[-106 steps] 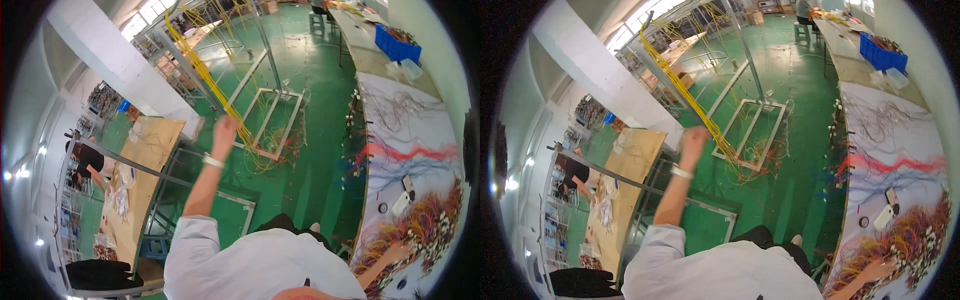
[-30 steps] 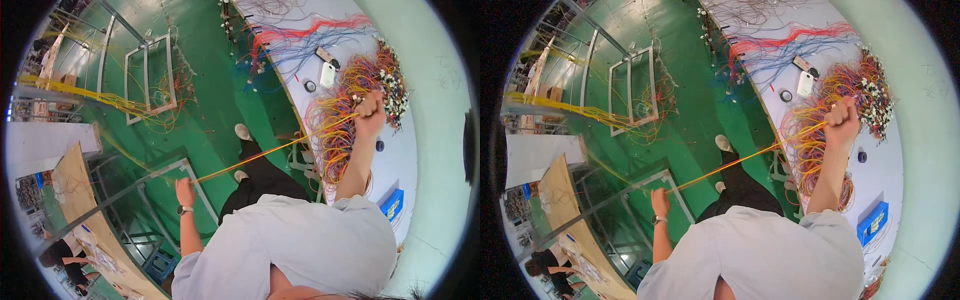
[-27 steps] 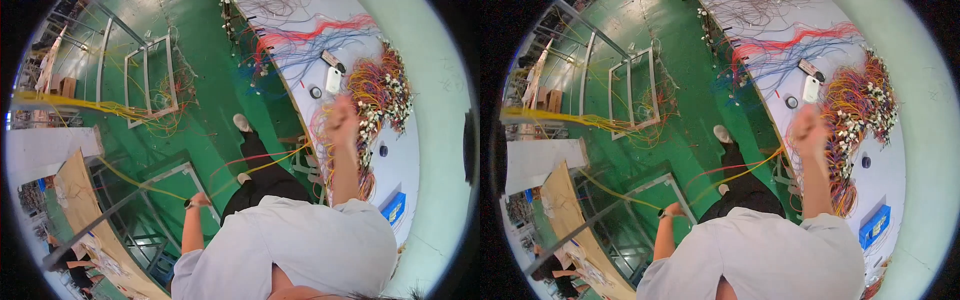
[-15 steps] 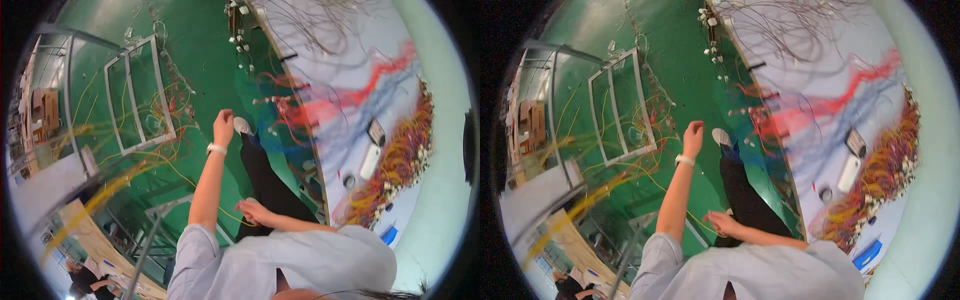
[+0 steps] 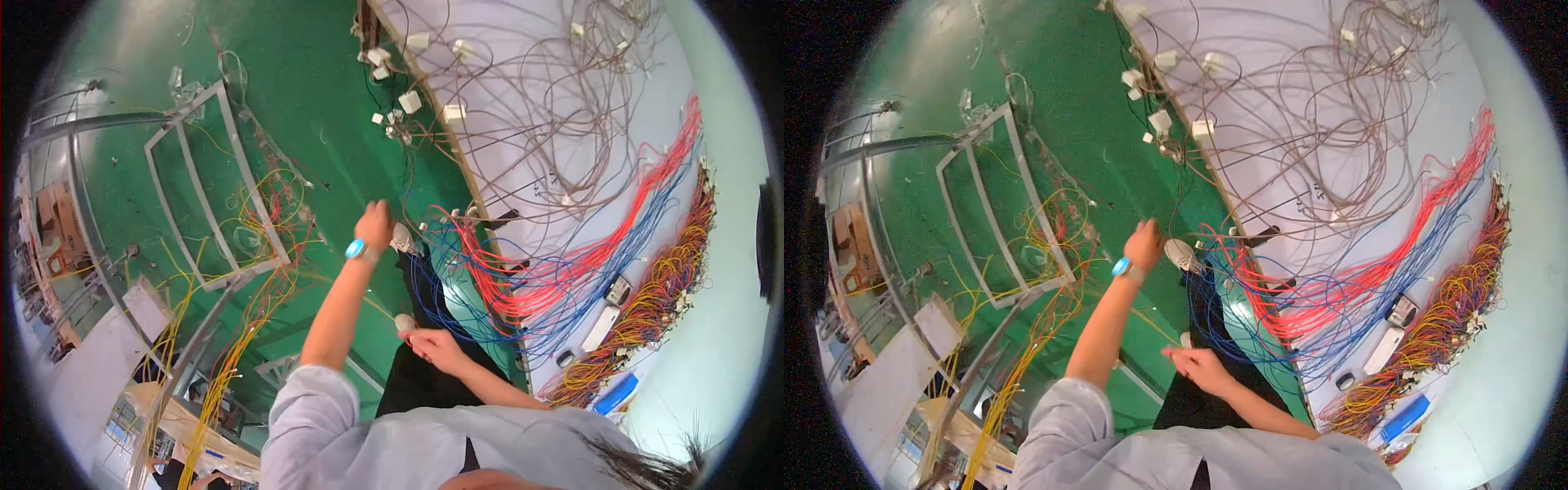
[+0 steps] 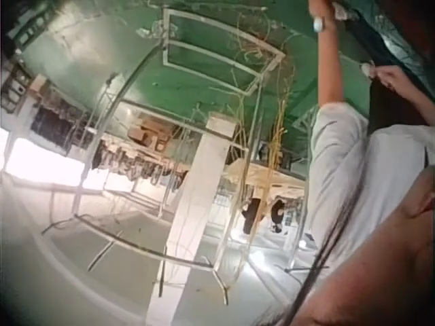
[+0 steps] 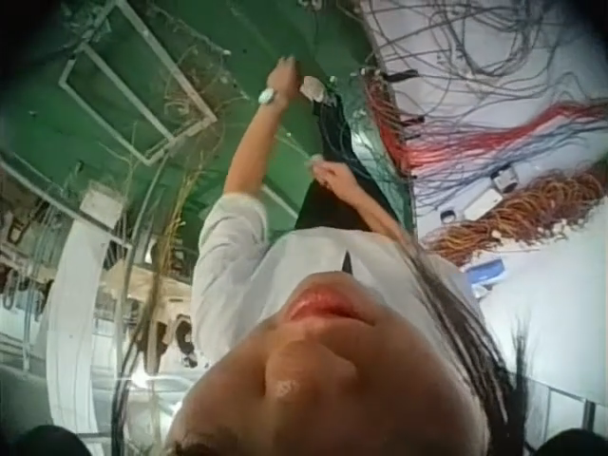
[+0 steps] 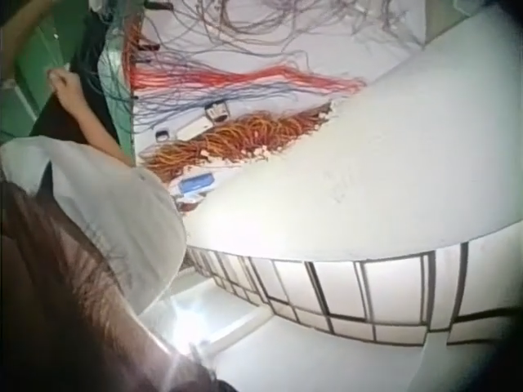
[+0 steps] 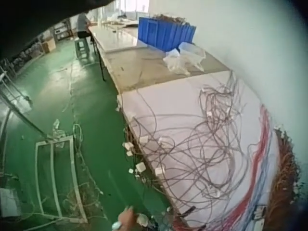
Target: Assembling and bundling electrical wires using insulation tape and connectors in a factory setting.
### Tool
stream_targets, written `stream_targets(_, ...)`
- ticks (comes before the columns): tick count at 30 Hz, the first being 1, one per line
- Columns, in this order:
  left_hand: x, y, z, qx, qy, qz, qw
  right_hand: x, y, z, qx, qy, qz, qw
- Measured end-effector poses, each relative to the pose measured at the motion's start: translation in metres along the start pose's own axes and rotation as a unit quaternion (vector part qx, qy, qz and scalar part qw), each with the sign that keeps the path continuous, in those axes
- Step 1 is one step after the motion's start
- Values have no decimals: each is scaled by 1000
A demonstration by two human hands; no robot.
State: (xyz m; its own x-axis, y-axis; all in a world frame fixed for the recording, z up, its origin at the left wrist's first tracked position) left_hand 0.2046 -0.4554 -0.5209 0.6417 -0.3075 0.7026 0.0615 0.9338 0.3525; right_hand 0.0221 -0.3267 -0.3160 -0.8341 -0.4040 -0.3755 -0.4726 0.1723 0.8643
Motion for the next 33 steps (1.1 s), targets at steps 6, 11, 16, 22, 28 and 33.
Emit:
stream_targets(6, 225, 169, 62, 41, 176, -45, 983, -45, 37, -103, 170, 118, 45, 977)
stream_targets(11, 357, 234, 181, -99, 119, 30, 987, -117, 135, -196, 423, 250, 109, 864)
stream_targets(16, 441, 325, 239, -256, 225, 85, 936, -164, 259, -228, 552, 300, 156, 763)
stream_targets(22, 450, 322, 260, -332, -245, 299, 861, -212, 294, -201, 539, 416, 222, 699)
stream_targets(28, 432, 284, 271, -383, -458, 204, 776, -209, 299, -198, 559, 319, 240, 726)
stream_targets(33, 428, 282, 290, -388, -488, 210, 753, -196, 309, -194, 565, 341, 244, 711)
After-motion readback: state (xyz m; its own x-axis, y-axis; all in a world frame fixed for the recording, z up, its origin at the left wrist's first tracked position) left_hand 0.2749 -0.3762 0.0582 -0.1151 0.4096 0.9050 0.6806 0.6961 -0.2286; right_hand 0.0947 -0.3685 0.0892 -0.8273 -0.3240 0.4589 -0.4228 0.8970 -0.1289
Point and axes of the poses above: each hand's wrist, its own y-axis away from the middle knuckle, its own x-axis out of the back of the hand, z = x × y, the point moved 2 cm from there along -y, towards the middle knuckle, and after that the axes turned 9 degrees about -x, right-handed, at the moved point
